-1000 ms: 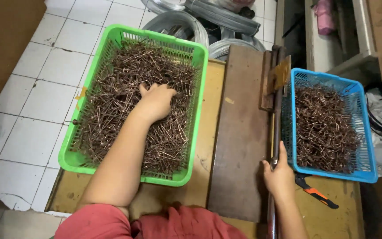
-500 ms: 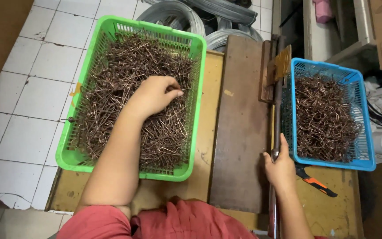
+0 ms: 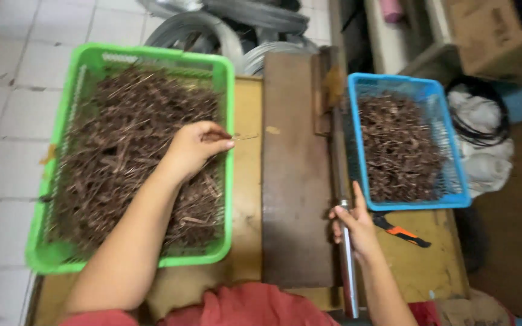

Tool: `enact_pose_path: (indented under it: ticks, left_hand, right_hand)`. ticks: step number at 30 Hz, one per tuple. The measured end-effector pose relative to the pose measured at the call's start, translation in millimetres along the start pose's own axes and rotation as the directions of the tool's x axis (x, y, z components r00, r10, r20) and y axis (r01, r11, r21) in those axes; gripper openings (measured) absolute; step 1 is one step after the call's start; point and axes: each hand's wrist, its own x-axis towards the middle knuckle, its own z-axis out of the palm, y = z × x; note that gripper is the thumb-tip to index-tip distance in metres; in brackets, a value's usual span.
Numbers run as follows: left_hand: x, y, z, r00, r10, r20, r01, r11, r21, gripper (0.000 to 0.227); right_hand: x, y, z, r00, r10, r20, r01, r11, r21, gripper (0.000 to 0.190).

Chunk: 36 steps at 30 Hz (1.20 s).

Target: The person repeatedly picks straight wire pieces from a green basket, places each into a manual bending jig, and pulls a long metal lever to bend the wire. The bent pieces are then dropped into a blue basket. The process is repeated continuously throughout the clip.

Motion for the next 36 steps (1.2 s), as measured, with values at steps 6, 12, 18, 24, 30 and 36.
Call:
enact_pose_path:
  ticks: [6, 12, 18, 24, 30, 36]
  left_hand:
    - [44, -22, 70, 0.999, -0.02, -0.032, 0.029, 0.946, 0.322, 0.031]
    - [179, -71, 155, 0.984, -0.155, -0.092, 0.129, 0.963, -0.237, 0.041]
    - [251, -106, 193, 0.939, -0.343, 0.002, 0.298, 0.812, -0.502, 0.044]
    - [265, -104, 193, 0.9, -0.421, 0.113, 0.412, 0.737, -0.537, 0.047]
    - [276, -113, 199, 0.884, -0.446, 0.138, 0.452, 0.743, -0.494, 0.048]
    - [287, -109, 228, 0.91, -0.377, 0.172, 0.413, 0.79, -0.454, 0.066]
  right_hand:
    - [-30, -90, 11, 0.998, 0.064, -0.009, -0.064, 0.998, 0.009, 0.092]
    - [-31, -196, 1, 0.992, 0.038, 0.119, -0.046, 0.997, 0.067, 0.099]
    - [-34, -244, 20, 0.984, 0.061, 0.17, -0.08, 0.991, 0.11, 0.097]
    - [-38, -243, 15, 0.979, 0.064, 0.195, -0.088, 0.989, 0.115, 0.094]
    - [-40, -240, 16, 0.977, 0.03, 0.213, -0.053, 0.993, 0.104, 0.089]
    - [-35, -220, 8, 0.975, 0.025, 0.22, -0.048, 0.993, 0.103, 0.091]
